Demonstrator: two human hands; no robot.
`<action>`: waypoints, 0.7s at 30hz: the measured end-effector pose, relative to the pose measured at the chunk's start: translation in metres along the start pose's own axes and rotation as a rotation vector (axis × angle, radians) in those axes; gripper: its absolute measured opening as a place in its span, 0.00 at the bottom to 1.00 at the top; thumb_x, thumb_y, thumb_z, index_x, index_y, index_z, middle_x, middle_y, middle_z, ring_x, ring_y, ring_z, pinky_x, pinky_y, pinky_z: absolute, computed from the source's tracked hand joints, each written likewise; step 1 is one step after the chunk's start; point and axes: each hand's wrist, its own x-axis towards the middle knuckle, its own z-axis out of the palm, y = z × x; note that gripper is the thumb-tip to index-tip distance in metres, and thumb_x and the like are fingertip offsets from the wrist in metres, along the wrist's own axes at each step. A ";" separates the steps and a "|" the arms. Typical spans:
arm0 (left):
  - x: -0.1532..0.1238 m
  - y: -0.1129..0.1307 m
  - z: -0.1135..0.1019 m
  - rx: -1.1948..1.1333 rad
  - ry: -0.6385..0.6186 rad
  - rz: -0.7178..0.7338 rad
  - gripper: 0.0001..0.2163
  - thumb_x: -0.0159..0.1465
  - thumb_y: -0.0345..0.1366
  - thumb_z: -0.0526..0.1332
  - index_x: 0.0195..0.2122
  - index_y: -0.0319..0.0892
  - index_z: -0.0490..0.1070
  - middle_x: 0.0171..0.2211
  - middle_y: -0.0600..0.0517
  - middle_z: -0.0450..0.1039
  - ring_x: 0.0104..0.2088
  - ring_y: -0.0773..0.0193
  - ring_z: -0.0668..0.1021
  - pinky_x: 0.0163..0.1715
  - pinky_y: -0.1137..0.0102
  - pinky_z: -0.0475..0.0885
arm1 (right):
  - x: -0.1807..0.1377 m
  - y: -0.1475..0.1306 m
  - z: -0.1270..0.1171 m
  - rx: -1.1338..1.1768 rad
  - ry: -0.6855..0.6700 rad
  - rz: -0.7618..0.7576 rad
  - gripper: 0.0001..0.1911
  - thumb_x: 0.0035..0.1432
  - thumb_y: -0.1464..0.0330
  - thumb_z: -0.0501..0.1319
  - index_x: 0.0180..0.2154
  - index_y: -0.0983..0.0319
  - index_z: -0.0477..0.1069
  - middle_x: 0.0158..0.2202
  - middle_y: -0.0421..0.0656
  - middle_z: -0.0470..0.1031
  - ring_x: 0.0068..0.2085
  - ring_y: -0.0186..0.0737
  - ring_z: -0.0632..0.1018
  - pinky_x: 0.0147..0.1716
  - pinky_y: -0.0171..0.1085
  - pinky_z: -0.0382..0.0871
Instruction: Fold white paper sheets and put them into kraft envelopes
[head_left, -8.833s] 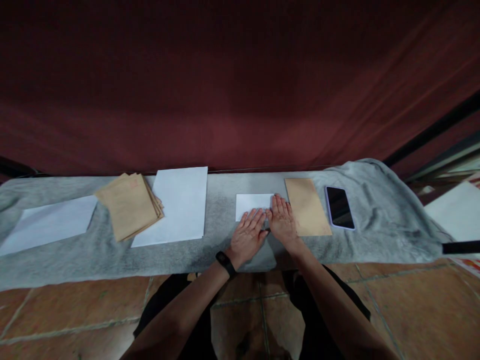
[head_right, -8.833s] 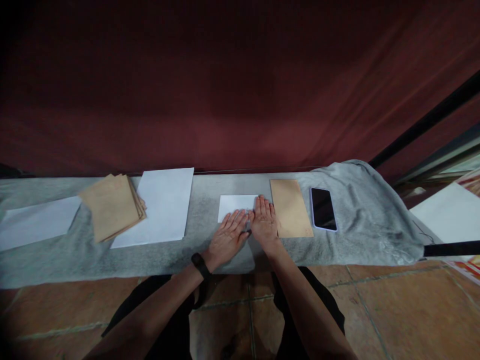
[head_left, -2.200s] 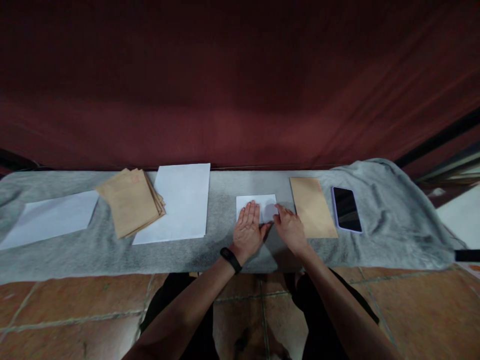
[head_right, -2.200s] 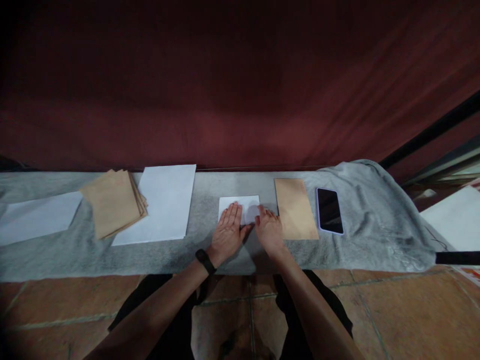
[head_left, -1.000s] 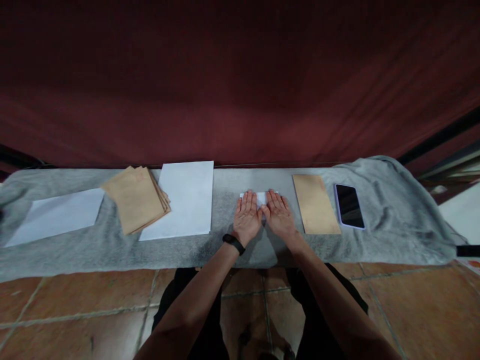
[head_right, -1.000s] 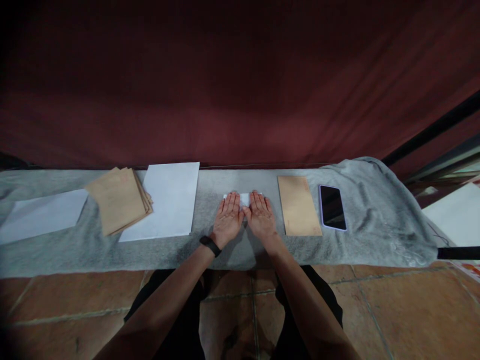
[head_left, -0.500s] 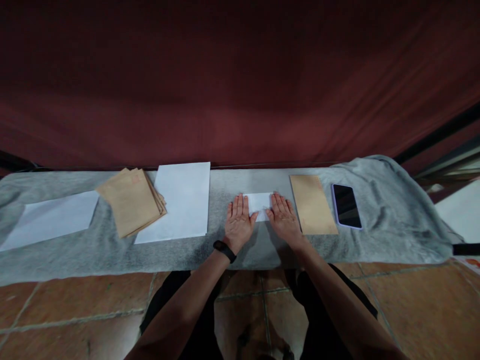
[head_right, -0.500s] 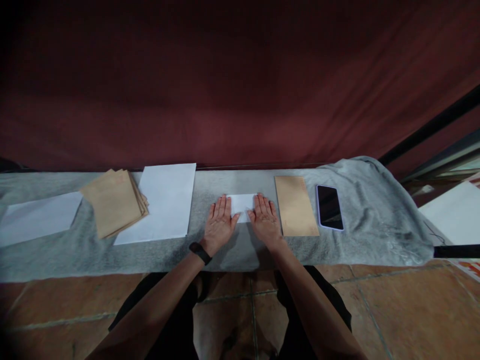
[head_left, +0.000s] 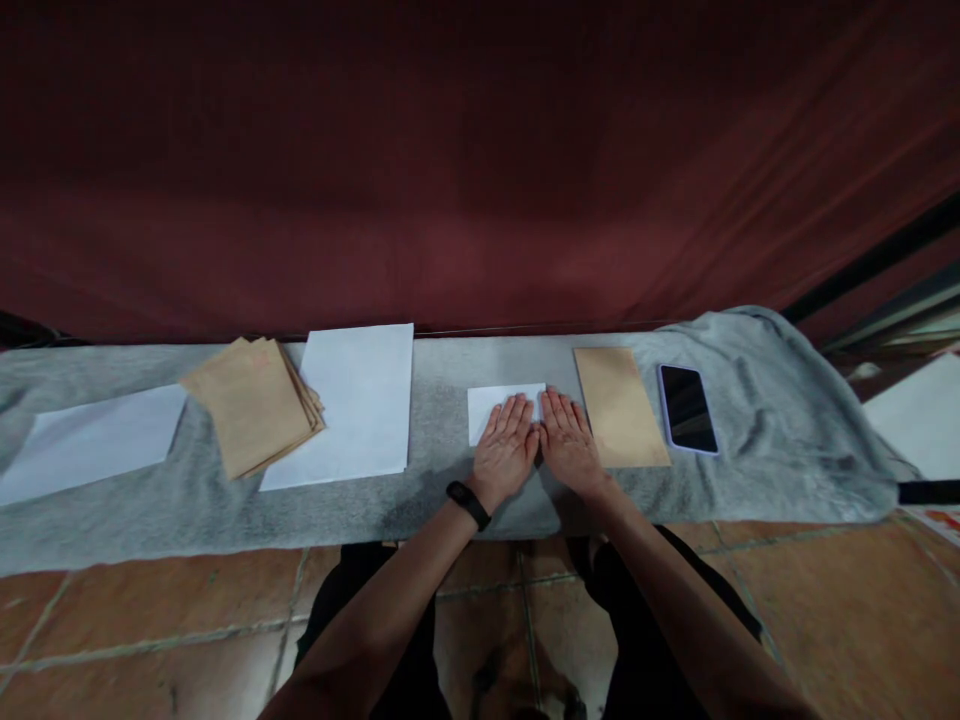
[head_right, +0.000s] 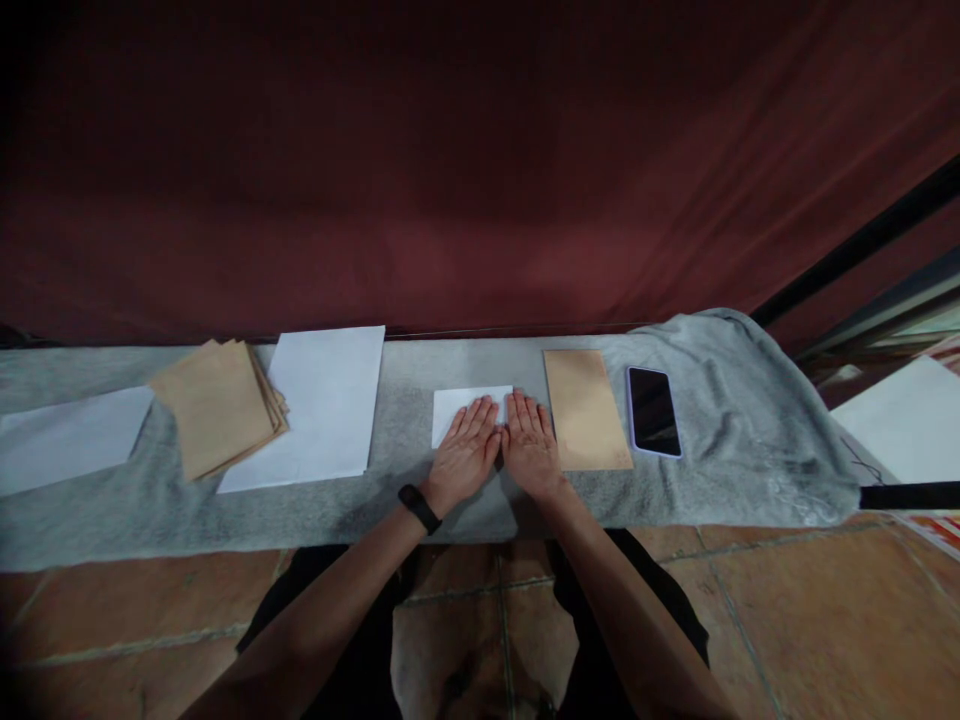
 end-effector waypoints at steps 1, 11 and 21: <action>0.003 0.001 0.002 0.002 0.007 -0.009 0.25 0.76 0.38 0.44 0.71 0.35 0.56 0.73 0.44 0.55 0.74 0.57 0.55 0.73 0.55 0.52 | 0.000 0.000 0.000 -0.003 -0.002 0.000 0.29 0.74 0.67 0.45 0.71 0.71 0.53 0.73 0.55 0.56 0.73 0.50 0.56 0.70 0.52 0.50; 0.015 -0.009 0.009 0.017 0.049 -0.133 0.28 0.75 0.40 0.46 0.72 0.33 0.52 0.73 0.40 0.52 0.74 0.55 0.53 0.72 0.54 0.52 | -0.001 0.000 -0.003 -0.014 -0.008 0.017 0.30 0.74 0.63 0.47 0.71 0.71 0.54 0.73 0.54 0.56 0.72 0.52 0.59 0.69 0.53 0.51; 0.004 -0.013 0.005 0.091 0.076 -0.200 0.30 0.75 0.43 0.47 0.71 0.25 0.53 0.73 0.33 0.50 0.74 0.49 0.54 0.72 0.53 0.53 | -0.006 -0.002 -0.002 0.000 0.050 0.040 0.30 0.74 0.63 0.48 0.70 0.71 0.56 0.71 0.55 0.60 0.70 0.54 0.63 0.68 0.54 0.54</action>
